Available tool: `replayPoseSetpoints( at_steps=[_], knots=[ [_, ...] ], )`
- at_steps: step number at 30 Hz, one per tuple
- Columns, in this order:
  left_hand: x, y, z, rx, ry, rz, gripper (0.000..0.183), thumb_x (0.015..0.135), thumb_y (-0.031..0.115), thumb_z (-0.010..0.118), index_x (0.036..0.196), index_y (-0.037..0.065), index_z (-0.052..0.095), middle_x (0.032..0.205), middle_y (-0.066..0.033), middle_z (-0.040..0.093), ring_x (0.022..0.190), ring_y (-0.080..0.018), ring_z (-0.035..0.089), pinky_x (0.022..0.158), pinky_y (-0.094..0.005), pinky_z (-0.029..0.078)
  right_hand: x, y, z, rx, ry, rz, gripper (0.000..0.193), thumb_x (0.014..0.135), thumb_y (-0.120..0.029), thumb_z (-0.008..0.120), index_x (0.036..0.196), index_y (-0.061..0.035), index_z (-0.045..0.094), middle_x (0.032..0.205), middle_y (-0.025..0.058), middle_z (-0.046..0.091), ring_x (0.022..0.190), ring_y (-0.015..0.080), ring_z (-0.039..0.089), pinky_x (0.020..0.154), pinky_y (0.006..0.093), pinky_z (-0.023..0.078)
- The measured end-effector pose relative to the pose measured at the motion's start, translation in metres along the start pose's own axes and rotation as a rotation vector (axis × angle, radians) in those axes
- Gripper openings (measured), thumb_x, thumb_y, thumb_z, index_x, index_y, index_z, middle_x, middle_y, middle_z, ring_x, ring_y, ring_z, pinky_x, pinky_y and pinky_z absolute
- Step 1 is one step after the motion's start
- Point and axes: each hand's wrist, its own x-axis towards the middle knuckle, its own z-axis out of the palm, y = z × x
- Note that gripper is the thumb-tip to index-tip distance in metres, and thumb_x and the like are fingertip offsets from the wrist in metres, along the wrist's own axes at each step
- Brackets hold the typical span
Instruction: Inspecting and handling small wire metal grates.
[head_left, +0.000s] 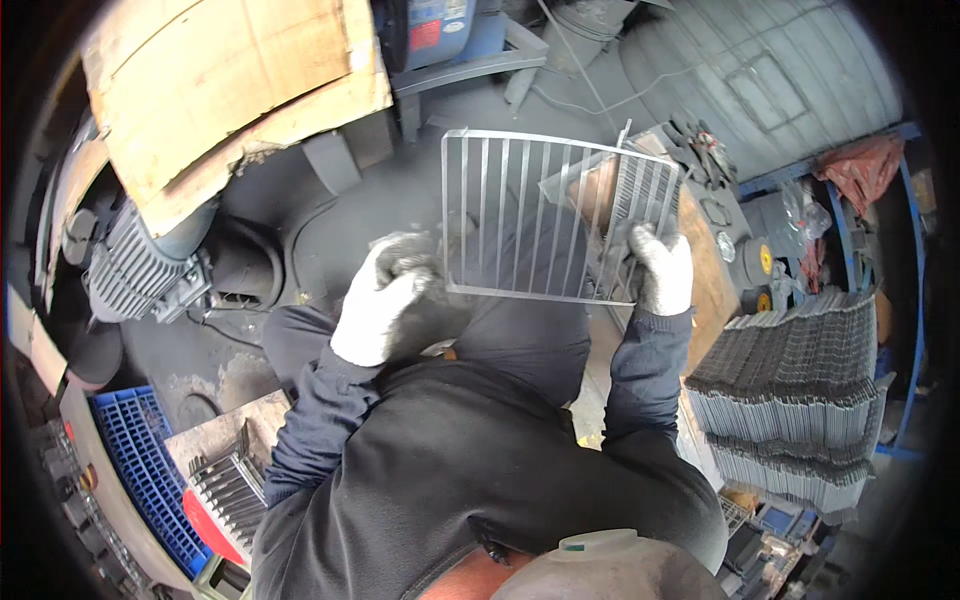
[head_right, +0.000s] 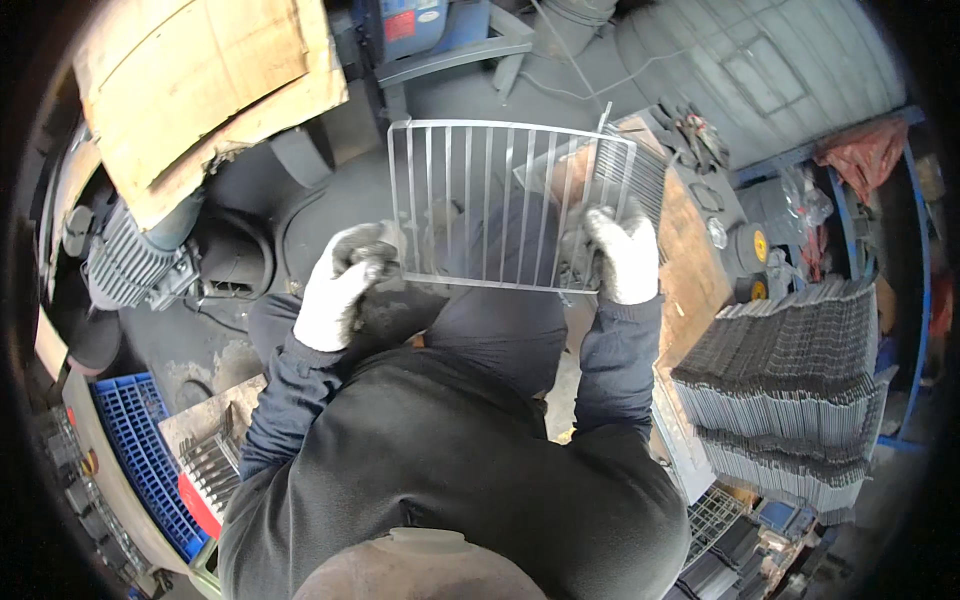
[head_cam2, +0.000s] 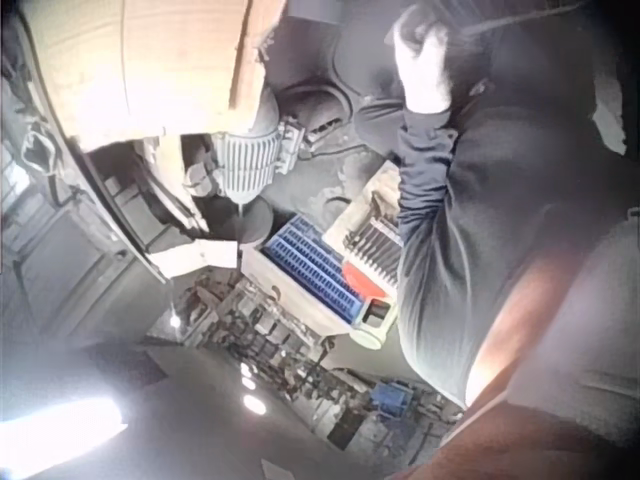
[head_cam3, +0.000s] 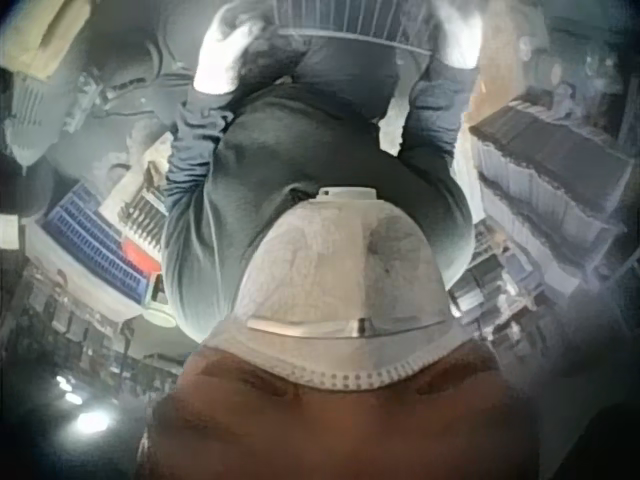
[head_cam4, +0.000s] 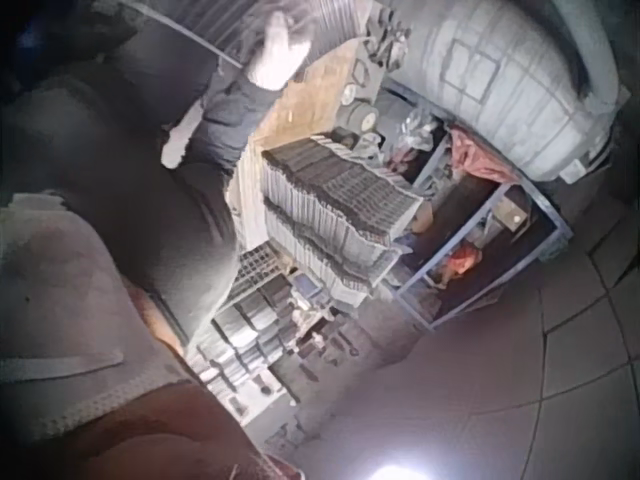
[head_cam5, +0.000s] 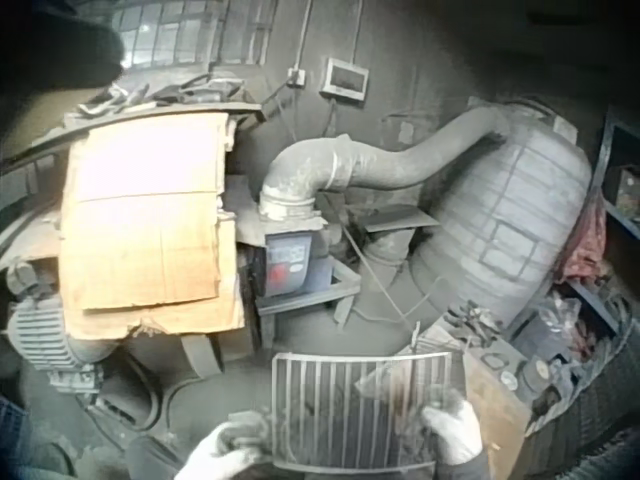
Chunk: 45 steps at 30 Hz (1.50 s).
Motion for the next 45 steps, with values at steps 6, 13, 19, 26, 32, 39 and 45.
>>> replayPoseSetpoints(
  at_steps=[6,13,19,26,32,39,45],
  knots=[
    [-0.001,-0.003,-0.001,0.026,0.103,-0.031,0.047,0.102,0.019,0.070,0.141,-0.003,0.057,0.120,-0.0157,0.071,0.100,-0.0212,0.072,0.091,-0.0325,0.057,0.009,-0.025,-0.056,0.007,0.250,-0.509,0.025,0.092,0.003,0.061,0.116,0.0037,0.052,0.101,0.0165,0.065,0.085,0.0258,0.068,0.079,0.0380,0.058],
    [-0.003,-0.016,-0.004,-0.145,0.103,-0.141,0.038,0.103,0.011,0.066,0.138,-0.003,0.060,0.111,-0.0102,0.071,0.096,-0.0190,0.071,0.086,-0.0320,0.059,0.020,0.005,-0.122,-0.294,0.599,-0.647,0.014,0.098,0.001,0.062,0.110,0.0026,0.054,0.103,0.0159,0.066,0.086,0.0226,0.068,0.081,0.0351,0.057],
    [-0.008,-0.016,-0.005,-0.171,0.090,-0.186,0.034,0.105,0.012,0.064,0.136,-0.002,0.062,0.115,-0.0093,0.071,0.101,-0.0186,0.069,0.091,-0.0324,0.057,0.028,0.036,-0.145,-0.455,0.703,-0.671,0.018,0.100,0.006,0.060,0.115,0.0004,0.052,0.107,0.0122,0.062,0.088,0.0174,0.065,0.085,0.0331,0.058],
    [-0.009,-0.022,-0.007,-0.139,0.096,-0.217,0.032,0.106,0.011,0.061,0.135,-0.002,0.065,0.118,-0.0084,0.071,0.107,-0.0185,0.067,0.098,-0.0328,0.054,0.041,0.056,-0.145,-0.405,0.803,-0.777,0.017,0.099,0.004,0.063,0.114,0.0011,0.056,0.107,0.0128,0.065,0.095,0.0201,0.068,0.087,0.0328,0.058],
    [-0.011,-0.025,-0.009,-0.207,0.149,-0.195,0.030,0.106,0.009,0.062,0.133,-0.004,0.064,0.109,-0.0129,0.074,0.094,-0.0199,0.073,0.085,-0.0337,0.062,0.053,0.061,-0.150,-1.006,0.761,-0.764,0.021,0.091,0.011,0.061,0.110,0.0016,0.062,0.110,0.0151,0.067,0.100,0.0272,0.070,0.094,0.0357,0.056],
    [-0.012,-0.036,-0.016,-0.243,0.164,-0.221,0.029,0.107,0.009,0.060,0.133,-0.004,0.064,0.112,-0.0126,0.073,0.097,-0.0199,0.072,0.085,-0.0340,0.062,0.075,0.069,-0.169,-1.188,0.555,-0.952,0.024,0.085,0.009,0.065,0.107,-0.0021,0.065,0.108,0.0151,0.071,0.101,0.0319,0.071,0.092,0.0405,0.056],
    [-0.011,-0.038,-0.017,-0.167,0.147,-0.212,0.030,0.107,0.010,0.061,0.133,-0.004,0.065,0.115,-0.0112,0.072,0.100,-0.0187,0.071,0.089,-0.0334,0.061,0.089,0.093,-0.181,-1.565,0.241,-0.859,0.021,0.075,0.002,0.065,0.093,-0.0065,0.071,0.105,0.0155,0.074,0.097,0.0388,0.068,0.089,0.0483,0.053]
  ],
)
